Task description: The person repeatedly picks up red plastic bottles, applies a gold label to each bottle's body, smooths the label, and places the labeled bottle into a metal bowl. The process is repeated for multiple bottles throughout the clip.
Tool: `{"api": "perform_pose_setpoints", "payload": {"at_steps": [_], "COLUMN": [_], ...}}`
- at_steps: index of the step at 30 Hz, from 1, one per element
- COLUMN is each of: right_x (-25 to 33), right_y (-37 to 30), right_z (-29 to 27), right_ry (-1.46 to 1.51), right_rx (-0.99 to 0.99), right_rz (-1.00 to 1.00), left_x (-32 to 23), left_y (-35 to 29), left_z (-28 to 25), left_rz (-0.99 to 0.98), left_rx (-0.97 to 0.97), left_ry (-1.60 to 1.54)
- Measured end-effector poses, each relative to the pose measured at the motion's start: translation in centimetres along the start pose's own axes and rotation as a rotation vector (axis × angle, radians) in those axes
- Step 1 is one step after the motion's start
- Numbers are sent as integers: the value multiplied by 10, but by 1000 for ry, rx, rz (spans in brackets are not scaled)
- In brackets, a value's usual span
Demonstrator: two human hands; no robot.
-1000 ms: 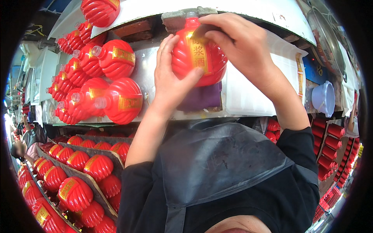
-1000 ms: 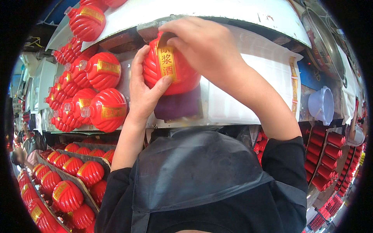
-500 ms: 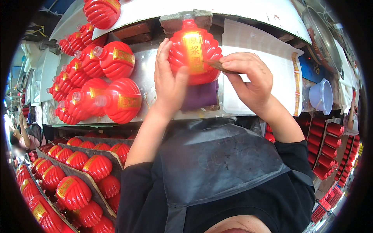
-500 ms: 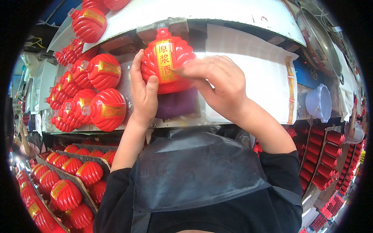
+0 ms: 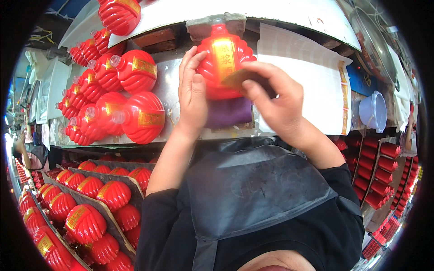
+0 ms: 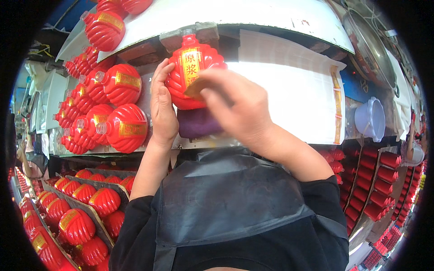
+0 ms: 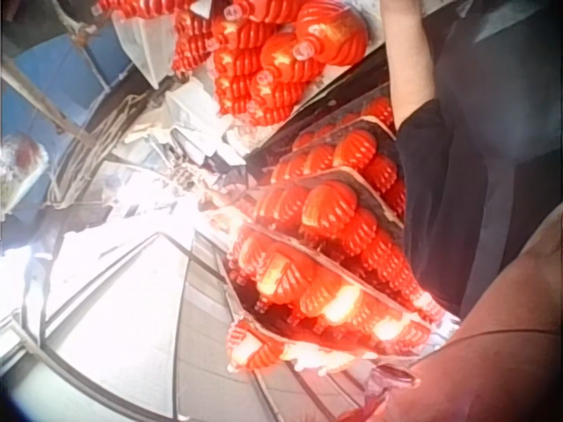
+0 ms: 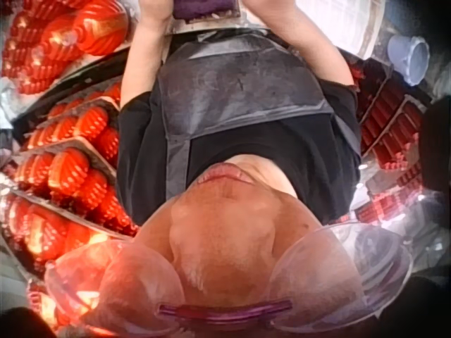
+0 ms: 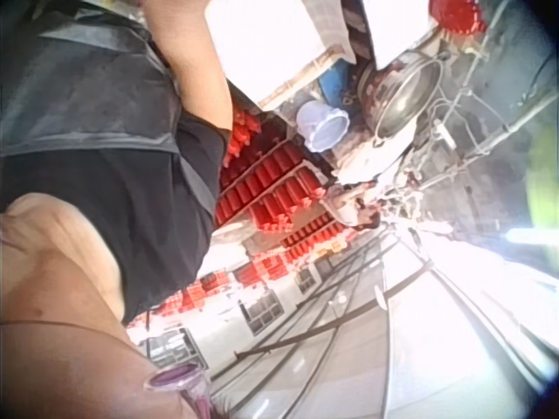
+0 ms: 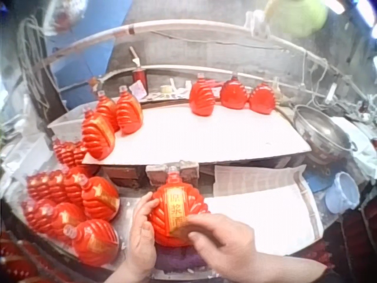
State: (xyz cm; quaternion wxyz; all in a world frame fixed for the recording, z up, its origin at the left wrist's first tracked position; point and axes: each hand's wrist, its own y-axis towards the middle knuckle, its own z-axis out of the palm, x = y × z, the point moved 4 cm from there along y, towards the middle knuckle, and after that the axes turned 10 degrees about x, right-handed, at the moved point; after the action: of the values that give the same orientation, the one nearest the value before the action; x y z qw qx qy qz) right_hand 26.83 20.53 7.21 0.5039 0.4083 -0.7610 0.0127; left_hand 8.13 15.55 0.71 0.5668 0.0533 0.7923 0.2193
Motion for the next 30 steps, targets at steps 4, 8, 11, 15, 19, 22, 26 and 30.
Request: {"api": "perform_pose_setpoints", "payload": {"at_steps": [4, 8, 11, 15, 19, 22, 26, 30], "right_x": [3, -10, -33, -48, -44, -40, -38, -37], "right_y": [5, 2, 2, -3, 0, 3, 8, 9], "right_z": [17, 6, -10, -21, -7, 4, 9, 6], "right_ry": [-400, -447, 166, 512, 44, -234, -349, -296], "right_rx": [-68, -141, -185, -162, 157, 154, 137, 154], "right_rz": [-201, -124, 254, 603, 533, 403, 403, 434], "left_x": [0, 2, 3, 3, 2, 0, 1, 1], "left_y": [-2, -3, -3, -3, -4, -3, -1, -1], "left_z": [0, 1, 5, 7, 8, 9, 12, 14], "left_rz": [-13, -24, -42, -59, -99, -96, -87, -76], "left_rx": [10, 14, 7, 10, 9, -1, -29, -45], "left_ry": [-11, -28, 36, 30, -2, 10, 82, 97]}}
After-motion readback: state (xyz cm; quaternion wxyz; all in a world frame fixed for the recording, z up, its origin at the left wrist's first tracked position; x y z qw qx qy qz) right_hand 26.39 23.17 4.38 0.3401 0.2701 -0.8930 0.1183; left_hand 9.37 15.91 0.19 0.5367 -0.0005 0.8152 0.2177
